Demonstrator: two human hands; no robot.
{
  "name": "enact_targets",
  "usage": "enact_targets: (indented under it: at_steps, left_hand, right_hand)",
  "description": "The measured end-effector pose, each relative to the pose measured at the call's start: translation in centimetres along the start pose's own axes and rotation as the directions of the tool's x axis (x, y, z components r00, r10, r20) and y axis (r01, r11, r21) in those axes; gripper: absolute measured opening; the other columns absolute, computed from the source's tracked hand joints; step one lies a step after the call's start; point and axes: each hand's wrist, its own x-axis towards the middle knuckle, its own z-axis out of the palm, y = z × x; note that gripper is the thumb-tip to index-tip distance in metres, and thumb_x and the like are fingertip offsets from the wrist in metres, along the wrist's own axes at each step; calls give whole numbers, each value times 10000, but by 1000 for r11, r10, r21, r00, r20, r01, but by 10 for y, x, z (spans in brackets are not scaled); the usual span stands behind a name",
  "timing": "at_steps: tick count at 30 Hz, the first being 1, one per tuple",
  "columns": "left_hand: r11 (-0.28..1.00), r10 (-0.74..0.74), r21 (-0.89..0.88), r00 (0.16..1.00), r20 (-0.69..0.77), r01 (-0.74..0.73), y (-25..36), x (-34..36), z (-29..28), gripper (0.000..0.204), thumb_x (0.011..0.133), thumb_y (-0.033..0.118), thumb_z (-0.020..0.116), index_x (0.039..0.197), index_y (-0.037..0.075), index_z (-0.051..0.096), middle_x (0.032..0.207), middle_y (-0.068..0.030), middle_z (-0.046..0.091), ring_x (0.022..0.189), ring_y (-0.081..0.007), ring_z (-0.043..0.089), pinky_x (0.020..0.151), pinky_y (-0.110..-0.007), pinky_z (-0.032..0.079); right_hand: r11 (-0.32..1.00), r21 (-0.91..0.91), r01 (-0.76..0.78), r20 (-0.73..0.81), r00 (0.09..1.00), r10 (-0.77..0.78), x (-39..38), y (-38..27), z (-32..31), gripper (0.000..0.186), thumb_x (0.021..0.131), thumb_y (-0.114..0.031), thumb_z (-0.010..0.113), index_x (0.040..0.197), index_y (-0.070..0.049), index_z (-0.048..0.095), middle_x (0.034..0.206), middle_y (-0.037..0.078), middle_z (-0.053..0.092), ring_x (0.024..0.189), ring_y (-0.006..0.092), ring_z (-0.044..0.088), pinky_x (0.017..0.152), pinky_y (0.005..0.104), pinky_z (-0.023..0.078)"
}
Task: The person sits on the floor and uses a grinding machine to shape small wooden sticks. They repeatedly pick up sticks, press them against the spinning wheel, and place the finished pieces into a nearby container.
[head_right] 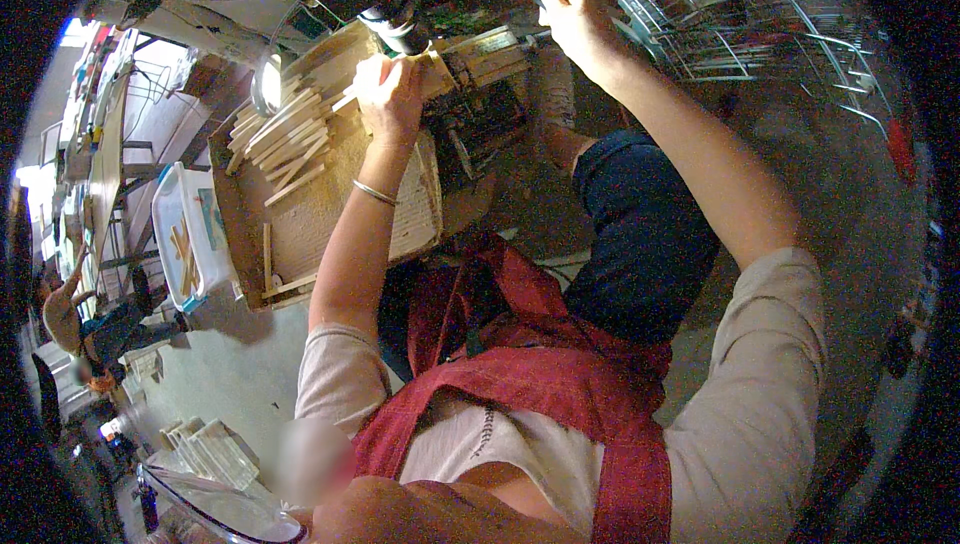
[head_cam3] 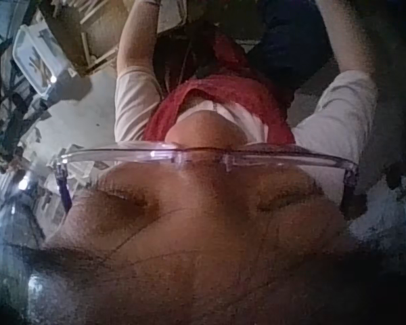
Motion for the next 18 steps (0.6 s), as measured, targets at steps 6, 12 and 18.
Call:
enact_targets:
  at_steps: [6,12,18]
  left_hand:
    - [1000,4,-1,1000,-2,-4,-1,0,-2,167,681,21,654,680,77,497,706,-94,445,711,-302,506,614,-417,399]
    - [1000,14,-4,1000,-11,-14,-3,-1,3,162,675,15,655,693,77,507,710,-93,452,706,-302,509,615,-416,402]
    - [1000,21,3,999,-36,-20,0,-1,-1,160,672,28,670,706,86,524,722,-90,467,720,-300,520,626,-416,412]
  right_hand:
    - [986,48,-158,-121,979,163,29,0,43,208,1044,-352,529,1070,-163,614,703,-34,537,470,42,442,357,236,323]
    - [982,0,-188,-200,962,184,41,-10,63,196,1040,-349,539,1096,-181,623,715,-23,545,473,46,449,355,245,330]
    - [978,131,-159,91,985,148,-19,-28,-6,305,1027,-385,554,1048,-103,670,625,-62,468,429,29,374,360,211,272]
